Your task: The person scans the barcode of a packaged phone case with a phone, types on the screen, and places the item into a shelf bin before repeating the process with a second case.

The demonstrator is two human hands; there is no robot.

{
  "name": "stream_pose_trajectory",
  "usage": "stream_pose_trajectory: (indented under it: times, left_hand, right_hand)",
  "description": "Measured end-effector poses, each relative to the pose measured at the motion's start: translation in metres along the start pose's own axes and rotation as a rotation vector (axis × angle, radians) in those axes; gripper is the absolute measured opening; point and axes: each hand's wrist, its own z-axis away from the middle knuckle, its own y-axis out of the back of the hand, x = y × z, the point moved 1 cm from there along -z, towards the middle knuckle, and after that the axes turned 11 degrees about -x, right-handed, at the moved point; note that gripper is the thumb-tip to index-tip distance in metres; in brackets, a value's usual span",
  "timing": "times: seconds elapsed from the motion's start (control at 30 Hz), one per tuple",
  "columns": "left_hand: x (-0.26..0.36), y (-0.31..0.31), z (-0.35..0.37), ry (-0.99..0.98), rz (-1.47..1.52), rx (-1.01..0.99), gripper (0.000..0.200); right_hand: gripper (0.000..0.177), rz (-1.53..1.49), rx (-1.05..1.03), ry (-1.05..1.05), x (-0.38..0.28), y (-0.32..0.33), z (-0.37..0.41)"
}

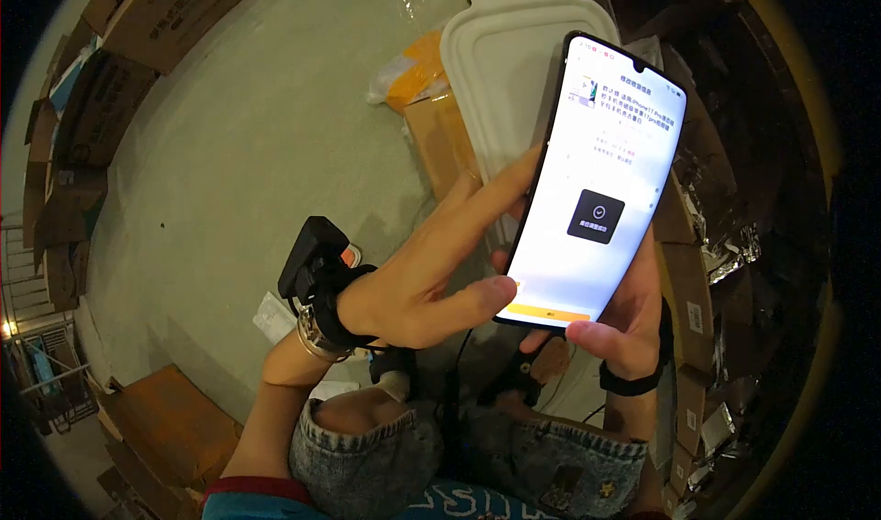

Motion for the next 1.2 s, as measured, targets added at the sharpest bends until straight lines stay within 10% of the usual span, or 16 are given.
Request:
stream_pose_trajectory:
  times: [1.2]
  left_hand:
    - [0.0034,0.0021,-0.0008,0.018,-0.034,-0.019,0.077]
  right_hand:
    - [0.089,0.026,-0.088,-0.013,-0.0010,0.0062,0.0034]
